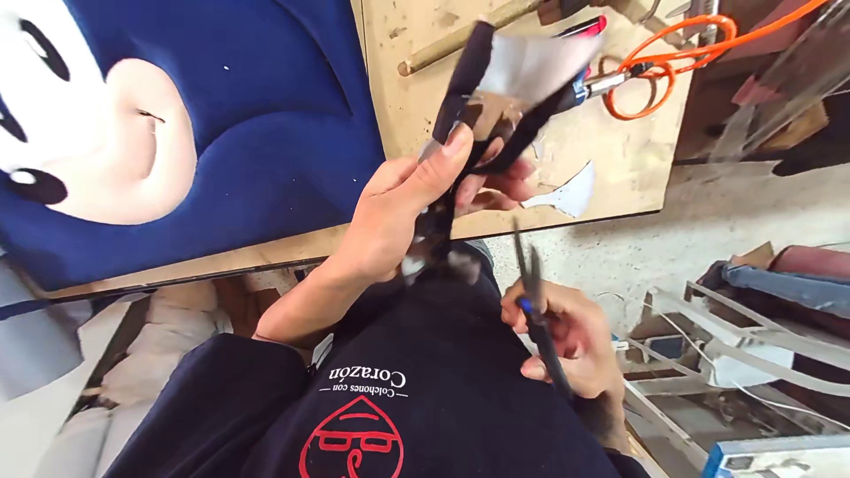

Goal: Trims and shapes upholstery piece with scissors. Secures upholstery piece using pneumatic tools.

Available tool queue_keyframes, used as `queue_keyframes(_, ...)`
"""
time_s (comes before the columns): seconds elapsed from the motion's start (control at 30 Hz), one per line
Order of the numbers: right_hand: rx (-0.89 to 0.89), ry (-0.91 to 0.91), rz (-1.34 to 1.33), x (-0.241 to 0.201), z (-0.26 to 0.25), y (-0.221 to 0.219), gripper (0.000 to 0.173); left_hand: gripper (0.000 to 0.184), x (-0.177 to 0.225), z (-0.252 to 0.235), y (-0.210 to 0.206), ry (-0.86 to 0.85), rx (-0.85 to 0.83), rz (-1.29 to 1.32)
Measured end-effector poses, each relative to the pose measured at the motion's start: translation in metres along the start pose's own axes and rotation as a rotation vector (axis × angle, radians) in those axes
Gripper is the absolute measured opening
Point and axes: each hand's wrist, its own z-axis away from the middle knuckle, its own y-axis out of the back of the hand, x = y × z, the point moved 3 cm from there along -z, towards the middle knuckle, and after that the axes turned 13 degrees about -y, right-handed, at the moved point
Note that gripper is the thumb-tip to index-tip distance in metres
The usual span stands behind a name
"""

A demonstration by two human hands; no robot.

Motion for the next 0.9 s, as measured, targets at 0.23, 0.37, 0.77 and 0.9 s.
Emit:
queue_keyframes(0.23, 0.650, -0.220, 0.545, 0.048, 0.004, 0.058, 0.035, 0.038, -0.033, -0.007, 0.034, 0.095, 0.117, -0.097)
queue_keyframes(0.37, 0.666, -0.425, 0.856, 0.118, -0.033, 0.064, 0.044, 0.043, -0.034, 0.003, 0.030, 0.147, 0.159, -0.069)
queue_keyframes(0.77, 0.438, 0.406, 0.961, -0.072, -0.080, -0.012, 0.020, 0.037, -0.045, 0.022, 0.026, 0.388, 0.108, 0.055)
queue_keyframes(0.9, 0.237, 0.318, 1.123, -0.066, -0.097, -0.012, 0.021, 0.033, -0.045, 0.031, 0.020, 0.425, 0.125, 0.008)
